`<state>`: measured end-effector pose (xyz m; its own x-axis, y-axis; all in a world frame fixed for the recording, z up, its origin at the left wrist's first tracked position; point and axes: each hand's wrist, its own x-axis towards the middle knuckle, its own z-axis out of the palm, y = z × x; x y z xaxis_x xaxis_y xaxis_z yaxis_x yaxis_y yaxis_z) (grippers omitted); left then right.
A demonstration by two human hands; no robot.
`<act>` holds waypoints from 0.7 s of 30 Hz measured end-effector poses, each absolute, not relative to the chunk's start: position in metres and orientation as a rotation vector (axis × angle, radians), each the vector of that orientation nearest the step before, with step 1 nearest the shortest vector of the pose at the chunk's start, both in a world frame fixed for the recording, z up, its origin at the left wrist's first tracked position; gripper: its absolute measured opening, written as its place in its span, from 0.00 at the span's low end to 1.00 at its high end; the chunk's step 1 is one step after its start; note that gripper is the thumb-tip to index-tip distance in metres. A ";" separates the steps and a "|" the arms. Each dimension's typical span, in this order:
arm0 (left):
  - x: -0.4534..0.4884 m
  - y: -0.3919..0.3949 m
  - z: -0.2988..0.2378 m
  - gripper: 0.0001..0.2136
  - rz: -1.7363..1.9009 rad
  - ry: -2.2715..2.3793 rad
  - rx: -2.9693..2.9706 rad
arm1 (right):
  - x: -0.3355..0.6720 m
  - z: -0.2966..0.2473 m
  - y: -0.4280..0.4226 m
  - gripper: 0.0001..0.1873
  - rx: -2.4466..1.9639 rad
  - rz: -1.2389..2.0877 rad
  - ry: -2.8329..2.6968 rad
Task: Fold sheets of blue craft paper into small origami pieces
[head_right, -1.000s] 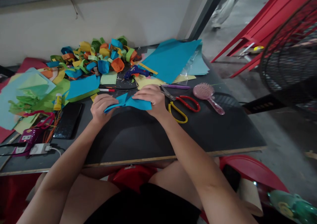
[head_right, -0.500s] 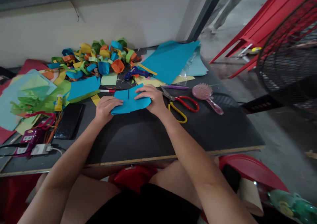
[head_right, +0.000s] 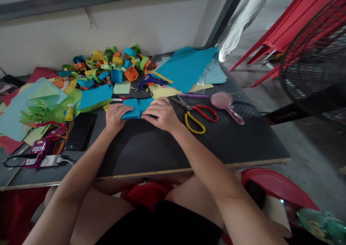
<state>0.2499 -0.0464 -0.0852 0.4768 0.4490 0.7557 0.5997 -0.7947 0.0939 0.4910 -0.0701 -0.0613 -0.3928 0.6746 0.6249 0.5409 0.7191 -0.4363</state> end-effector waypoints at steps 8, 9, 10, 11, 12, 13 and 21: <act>0.250 -0.046 -0.086 0.13 -1.137 -0.906 -2.609 | 0.484 -0.070 -0.069 0.12 -0.900 0.165 -2.116; 0.251 -0.046 -0.085 0.14 -1.132 -0.908 -2.617 | 0.483 -0.070 -0.070 0.12 -0.897 0.166 -2.112; 0.252 -0.046 -0.085 0.14 -1.125 -0.909 -2.624 | 0.483 -0.070 -0.070 0.12 -0.885 0.183 -2.118; 0.252 -0.046 -0.085 0.14 -1.116 -0.904 -2.630 | 0.482 -0.069 -0.071 0.13 -0.867 0.223 -2.132; 0.253 -0.046 -0.085 0.14 -1.107 -0.891 -2.635 | 0.482 -0.068 -0.071 0.14 -0.846 0.283 -2.145; 0.254 -0.046 -0.086 0.14 -1.105 -0.872 -2.641 | 0.482 -0.067 -0.071 0.15 -0.836 0.368 -2.149; 0.258 -0.049 -0.083 0.12 -1.104 -0.768 -2.717 | 0.475 -0.074 -0.059 0.26 -1.293 1.627 -1.467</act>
<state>0.2582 -0.0494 -0.0835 0.6077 0.4126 0.6786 0.4928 -0.8660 0.0852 0.4754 -0.0593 -0.0740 -0.3548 0.8952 -0.2697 0.1756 -0.2195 -0.9597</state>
